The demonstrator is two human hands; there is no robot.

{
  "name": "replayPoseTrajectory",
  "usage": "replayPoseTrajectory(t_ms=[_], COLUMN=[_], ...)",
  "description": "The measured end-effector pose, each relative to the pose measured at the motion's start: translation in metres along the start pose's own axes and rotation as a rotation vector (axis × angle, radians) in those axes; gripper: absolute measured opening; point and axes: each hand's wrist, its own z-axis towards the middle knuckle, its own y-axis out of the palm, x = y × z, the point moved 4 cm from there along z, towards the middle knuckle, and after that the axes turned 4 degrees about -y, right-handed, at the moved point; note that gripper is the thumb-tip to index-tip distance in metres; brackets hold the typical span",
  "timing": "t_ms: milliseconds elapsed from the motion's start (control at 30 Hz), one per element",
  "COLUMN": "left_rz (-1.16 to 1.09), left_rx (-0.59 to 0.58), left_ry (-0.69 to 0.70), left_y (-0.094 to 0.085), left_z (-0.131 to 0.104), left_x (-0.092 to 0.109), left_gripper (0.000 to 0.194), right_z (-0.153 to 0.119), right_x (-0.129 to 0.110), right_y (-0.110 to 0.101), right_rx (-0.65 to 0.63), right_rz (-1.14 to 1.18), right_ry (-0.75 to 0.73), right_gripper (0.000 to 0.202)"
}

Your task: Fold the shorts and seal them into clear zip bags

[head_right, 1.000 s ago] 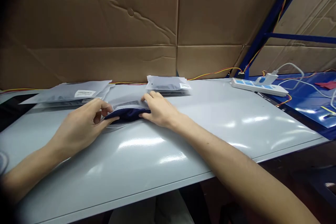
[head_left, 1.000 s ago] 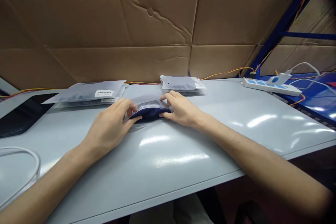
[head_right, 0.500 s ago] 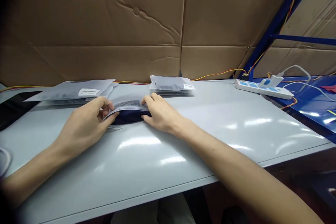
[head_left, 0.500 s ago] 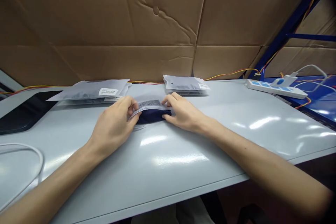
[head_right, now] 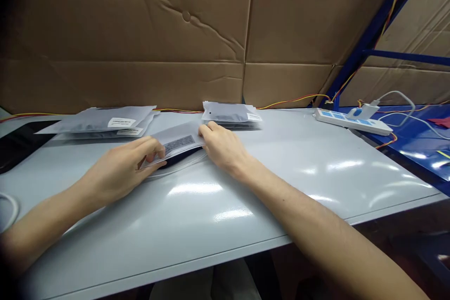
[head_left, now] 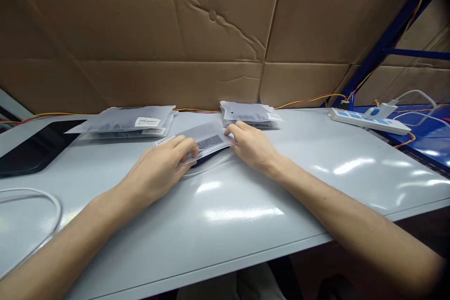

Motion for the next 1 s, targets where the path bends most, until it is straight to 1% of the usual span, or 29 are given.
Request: replayPoseTrajectory(t_ms=[100, 267, 367, 433, 567, 633, 733, 767, 833, 900, 1000], left_rz=[0.011, -0.030, -0.045, -0.031, 0.017, 0.019, -0.015, -0.032, -0.068, -0.097, -0.138], left_rx=[-0.070, -0.093, -0.085, -0.088, -0.124, -0.118, -0.100, -0.092, -0.066, -0.025, 0.031], left_ry=[0.036, 0.070, 0.092, 0.142, 0.245, 0.270, 0.269, 0.254, 0.216, 0.170, 0.104], left_y=[0.002, 0.003, 0.000, -0.004, -0.009, -0.010, -0.009, -0.009, -0.010, -0.011, -0.010], left_z=[0.000, 0.001, 0.000, -0.002, -0.009, -0.010, -0.009, -0.009, -0.007, -0.005, -0.004], left_x=[-0.005, -0.009, -0.006, -0.002, 0.002, 0.001, 0.000, -0.001, -0.001, -0.001, -0.001], left_gripper=[0.014, 0.023, 0.027, 0.030, 0.045, 0.043, 0.027, 0.022, 0.017, 0.018, 0.024], right_z=[0.000, 0.001, 0.001, 0.001, 0.001, 0.001, 0.000, 0.000, -0.001, -0.004, -0.009], right_x=[0.007, 0.014, 0.018, 0.022, 0.032, 0.037, 0.040, 0.039, 0.032, 0.018, -0.009], right_y=[-0.003, -0.007, -0.008, -0.009, -0.012, -0.012, -0.012, -0.012, -0.014, -0.018, -0.024], right_rx=[0.005, -0.015, -0.050, -0.056, -0.058, -0.080, -0.096, -0.084, -0.041, 0.018, 0.078], right_rz=[-0.001, 0.028, 0.042, 0.043, 0.063, 0.091, 0.089, 0.068, 0.017, 0.001, 0.092], right_ry=[0.005, 0.021, 0.054, 0.063, 0.064, 0.083, 0.087, 0.066, -0.022, -0.151, -0.345], right_gripper=[0.019, 0.018, 0.020, 0.022, 0.025, 0.024, 0.025, 0.026, 0.031, 0.038, 0.045])
